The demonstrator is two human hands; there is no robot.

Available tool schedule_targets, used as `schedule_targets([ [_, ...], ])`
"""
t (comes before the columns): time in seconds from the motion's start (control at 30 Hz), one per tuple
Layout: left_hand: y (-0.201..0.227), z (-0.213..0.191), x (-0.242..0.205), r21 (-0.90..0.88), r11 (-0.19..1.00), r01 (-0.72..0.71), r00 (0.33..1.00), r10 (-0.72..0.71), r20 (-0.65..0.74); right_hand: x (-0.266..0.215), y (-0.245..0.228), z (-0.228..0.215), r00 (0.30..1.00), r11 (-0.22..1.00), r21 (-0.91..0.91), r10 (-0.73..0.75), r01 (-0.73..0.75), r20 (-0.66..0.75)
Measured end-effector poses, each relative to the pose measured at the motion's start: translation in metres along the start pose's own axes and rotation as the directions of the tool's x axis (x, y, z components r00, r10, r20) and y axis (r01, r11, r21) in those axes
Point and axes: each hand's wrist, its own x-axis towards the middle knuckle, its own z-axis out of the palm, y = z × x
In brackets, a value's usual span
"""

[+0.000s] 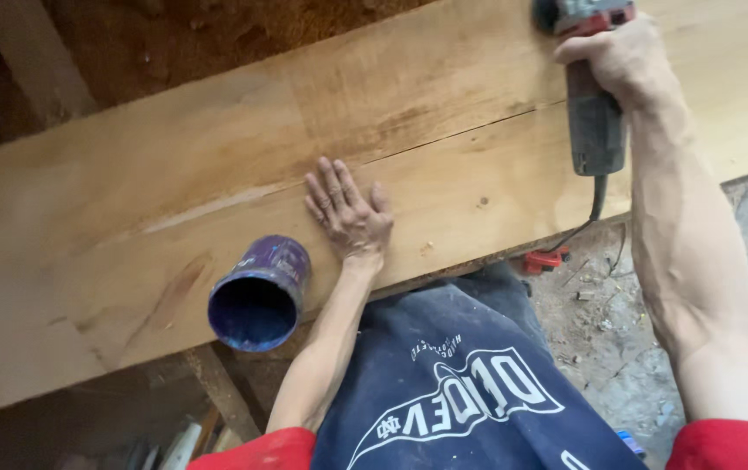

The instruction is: The person uses an orbital sander to smooth the surface of a large wooden board. They move the sander across the board in overlapping passes while occasionally repositioning a nearby cylindrical container.

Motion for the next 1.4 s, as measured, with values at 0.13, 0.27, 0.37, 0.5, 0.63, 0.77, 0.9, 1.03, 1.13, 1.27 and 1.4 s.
schedule_targets([
  [0.13,0.002,0.002,-0.001,0.016,1.000,-0.008,1.000,0.008,0.006,-0.001,0.030,-0.026,0.984,0.985,0.077,-0.144,0.153,-0.103],
  [0.27,0.000,0.004,-0.001,0.021,0.999,-0.027,1.000,0.027,0.007,-0.025,-0.016,0.031,0.988,0.986,0.070,-0.148,0.151,-0.044],
  [0.37,-0.001,0.003,-0.002,0.061,0.998,-0.020,0.998,0.017,0.054,-0.076,-0.056,0.095,0.995,0.999,-0.044,-0.026,0.031,0.097],
  [0.5,-0.004,0.000,-0.001,0.044,0.998,-0.040,0.998,0.038,0.047,-0.120,-0.087,0.127,0.976,0.937,-0.342,0.139,-0.074,0.170],
  [0.63,-0.004,-0.002,-0.003,0.056,0.997,-0.044,0.997,0.040,0.067,-0.118,-0.055,0.073,0.983,0.954,-0.287,0.126,-0.083,0.134],
  [0.77,0.000,-0.002,-0.002,0.054,0.998,-0.043,0.995,0.038,0.097,-0.085,0.030,-0.009,0.994,0.974,-0.202,0.108,-0.101,0.026],
  [0.9,0.008,-0.001,-0.001,0.049,0.994,-0.099,0.990,0.094,0.103,-0.044,0.096,-0.073,0.994,0.992,-0.125,-0.040,0.027,-0.101],
  [1.03,0.037,0.013,0.004,0.005,0.982,-0.189,0.971,0.186,0.150,-0.031,0.121,-0.115,0.990,0.999,-0.050,-0.016,0.009,-0.141],
  [1.13,0.069,0.031,-0.003,-0.022,0.955,-0.295,0.932,0.293,0.215,-0.047,0.122,-0.116,0.995,0.997,0.067,-0.026,0.033,-0.097],
  [1.27,0.104,0.057,-0.007,-0.077,0.934,-0.348,0.910,0.356,0.211,-0.073,0.101,-0.084,0.990,0.991,-0.069,-0.122,0.117,-0.073],
  [1.4,0.099,0.058,-0.017,-0.097,0.915,-0.392,0.898,0.403,0.178,-0.098,0.066,-0.038,0.997,0.988,-0.140,-0.060,0.066,0.046],
])
